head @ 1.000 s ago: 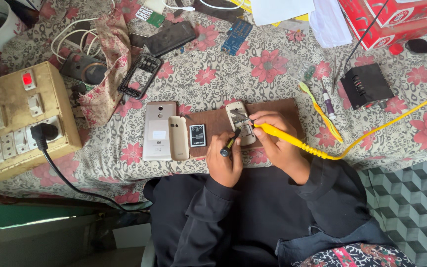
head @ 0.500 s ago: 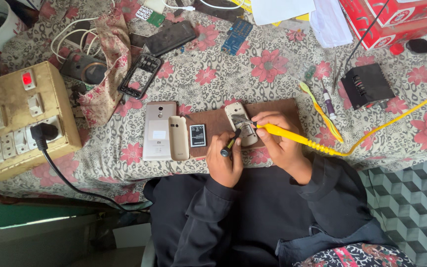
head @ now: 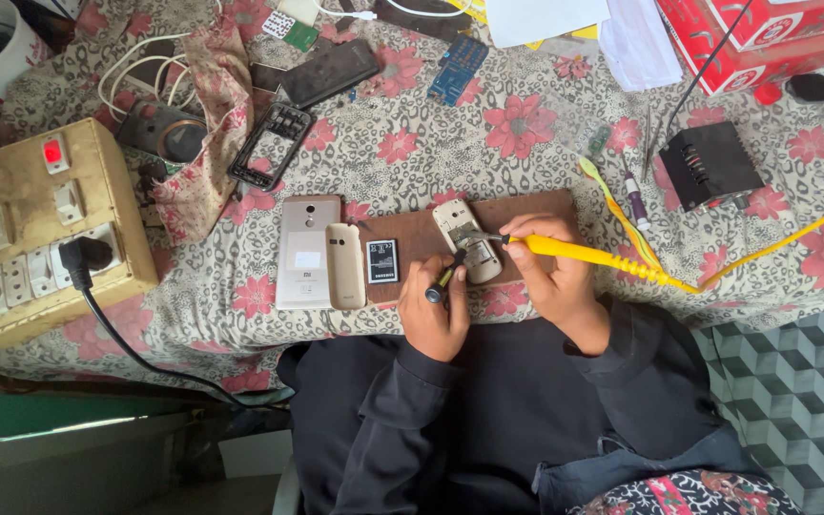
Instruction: The person sits at a repair workbench and solders on the exposed internal board of an opened feature phone, holding the phone steady with one hand while applying a yellow-cabled soldering iron to the board with the other. A screwdriver and other phones and parts lie on the bench around the work area.
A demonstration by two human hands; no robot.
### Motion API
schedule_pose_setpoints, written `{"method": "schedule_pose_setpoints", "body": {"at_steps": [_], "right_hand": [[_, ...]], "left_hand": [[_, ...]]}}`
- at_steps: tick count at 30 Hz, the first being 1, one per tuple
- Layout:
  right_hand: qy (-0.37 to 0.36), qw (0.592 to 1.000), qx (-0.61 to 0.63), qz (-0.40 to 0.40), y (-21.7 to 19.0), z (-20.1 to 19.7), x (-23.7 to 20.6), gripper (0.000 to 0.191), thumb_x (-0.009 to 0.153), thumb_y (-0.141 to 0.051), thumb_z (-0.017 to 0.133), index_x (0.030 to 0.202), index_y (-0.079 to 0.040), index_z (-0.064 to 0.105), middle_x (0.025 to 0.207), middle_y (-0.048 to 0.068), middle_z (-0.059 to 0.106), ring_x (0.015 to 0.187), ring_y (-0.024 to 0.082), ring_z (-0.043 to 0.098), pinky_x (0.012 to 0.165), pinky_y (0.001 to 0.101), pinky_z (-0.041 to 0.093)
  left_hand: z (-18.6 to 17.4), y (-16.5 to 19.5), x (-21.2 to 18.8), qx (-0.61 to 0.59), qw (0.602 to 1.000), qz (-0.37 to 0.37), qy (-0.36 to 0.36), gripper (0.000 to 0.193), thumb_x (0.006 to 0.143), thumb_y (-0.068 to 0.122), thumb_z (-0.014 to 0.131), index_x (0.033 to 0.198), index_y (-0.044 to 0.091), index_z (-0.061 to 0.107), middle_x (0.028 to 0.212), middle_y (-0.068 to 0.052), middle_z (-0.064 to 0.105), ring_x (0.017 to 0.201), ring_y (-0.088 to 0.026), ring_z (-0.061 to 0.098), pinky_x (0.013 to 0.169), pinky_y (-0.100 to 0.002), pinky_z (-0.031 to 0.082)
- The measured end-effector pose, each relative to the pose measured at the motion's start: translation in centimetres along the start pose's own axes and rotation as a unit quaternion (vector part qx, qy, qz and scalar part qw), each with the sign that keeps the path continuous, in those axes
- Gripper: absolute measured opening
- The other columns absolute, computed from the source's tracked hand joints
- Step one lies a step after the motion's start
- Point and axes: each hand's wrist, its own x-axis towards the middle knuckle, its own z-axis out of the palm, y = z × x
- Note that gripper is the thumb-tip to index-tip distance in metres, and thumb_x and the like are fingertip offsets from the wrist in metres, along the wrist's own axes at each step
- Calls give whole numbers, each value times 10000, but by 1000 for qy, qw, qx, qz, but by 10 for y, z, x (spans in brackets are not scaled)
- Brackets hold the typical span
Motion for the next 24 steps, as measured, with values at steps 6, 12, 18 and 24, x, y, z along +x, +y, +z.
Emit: {"method": "schedule_pose_setpoints", "body": {"at_steps": [6,12,18,24], "right_hand": [[6,1000,-4,7,-1,-2,1,143,1051,-18,608,1179,-13,544,1160,143,652,1055,193,661,951,305,548],[11,1000,-11,14,-2,-3,2,140,1045,-16,621,1168,-14,555,1155,138,665,1023,183,655,939,296,543],[10,1000,-26,10,-4,-2,4,144,1035,-8,636,1157,-14,559,1144,136,672,1054,194,670,951,309,545],[-1,999,-32,4,-7,-3,5,148,1039,-8,631,1166,-14,555,1151,136,667,1061,201,669,953,313,550]], "left_hand": [[0,0,0,0,1000,2,1,176,968,28,689,1109,6,587,990,-144,639,835,-340,665,727,-409,515],[0,0,0,3,1000,11,3,183,966,29,692,1110,6,580,999,-146,640,847,-345,664,735,-413,515],[0,1,1,2,1000,2,2,178,965,27,695,1106,7,588,984,-145,639,815,-341,659,710,-413,510],[-1,2,1,1,1000,5,4,179,967,27,691,1113,5,590,988,-143,641,812,-339,660,705,-411,512]]}}
